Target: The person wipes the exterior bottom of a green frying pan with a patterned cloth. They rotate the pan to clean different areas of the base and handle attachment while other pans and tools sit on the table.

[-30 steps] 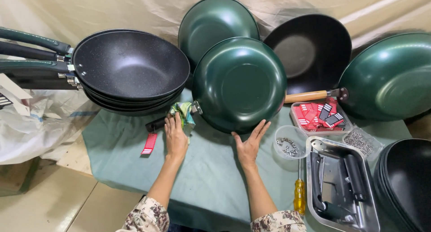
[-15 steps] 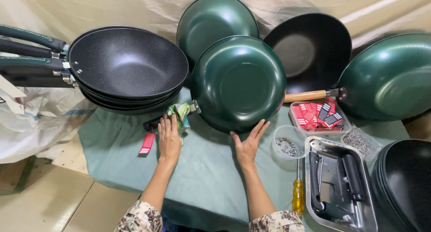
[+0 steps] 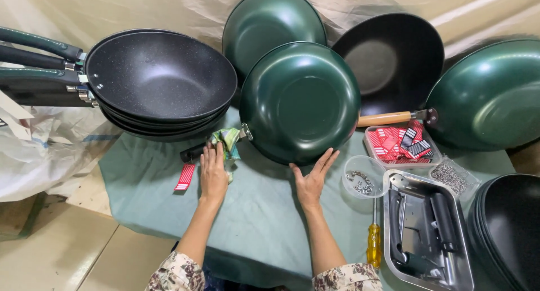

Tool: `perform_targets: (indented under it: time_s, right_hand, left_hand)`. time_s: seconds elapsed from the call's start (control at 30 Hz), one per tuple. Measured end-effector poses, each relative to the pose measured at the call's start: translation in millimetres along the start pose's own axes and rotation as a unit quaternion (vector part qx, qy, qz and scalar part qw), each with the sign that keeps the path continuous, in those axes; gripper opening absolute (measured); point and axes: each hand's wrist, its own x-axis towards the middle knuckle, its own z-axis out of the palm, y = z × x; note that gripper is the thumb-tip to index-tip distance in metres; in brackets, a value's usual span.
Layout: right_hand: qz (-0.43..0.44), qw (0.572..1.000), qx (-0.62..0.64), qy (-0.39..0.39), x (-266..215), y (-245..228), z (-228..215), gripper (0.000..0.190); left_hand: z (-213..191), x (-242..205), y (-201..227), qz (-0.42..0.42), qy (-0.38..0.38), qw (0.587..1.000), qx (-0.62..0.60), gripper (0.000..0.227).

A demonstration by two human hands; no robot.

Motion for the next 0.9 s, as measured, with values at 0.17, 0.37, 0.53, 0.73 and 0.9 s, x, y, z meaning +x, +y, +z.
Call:
perform_targets:
  time_s: [0.17, 0.37, 0.53, 0.73, 0.9]
  right_hand:
    - [0.001, 1.0, 0.002, 0.002, -1.0, 0.3, -0.6, 0.124]
    - [-0.008, 1.0, 0.0, 0.01, -0.5, 0.3, 1.2, 0.124]
    - [-0.015, 1.0, -0.012, 0.013, 0.5, 4.3, 2.6, 0.125]
    - [-0.01, 1.0, -0.017, 0.017, 0.2, 7.7, 4.8, 0.125]
    - [-0.011, 1.0, -0.009, 0.019, 2.0, 6.5, 5.5, 0.125]
  left_hand:
    - [-7.0, 2.2, -1.1, -0.014, 0.019, 1.0, 0.018, 0.079]
    - [12.0, 20.2, 32.5, -0.018, 0.082, 0.978, -0.19, 0.076]
    - [17.2, 41.2, 103.6, -0.004, 0.061, 0.954, -0.293, 0.076]
    - [36.4, -0.4, 117.0, 0.081, 0.153, 0.975, -0.136, 0.06]
    - [34.4, -2.6, 129.2, 0.114, 0.127, 0.976, -0.135, 0.063]
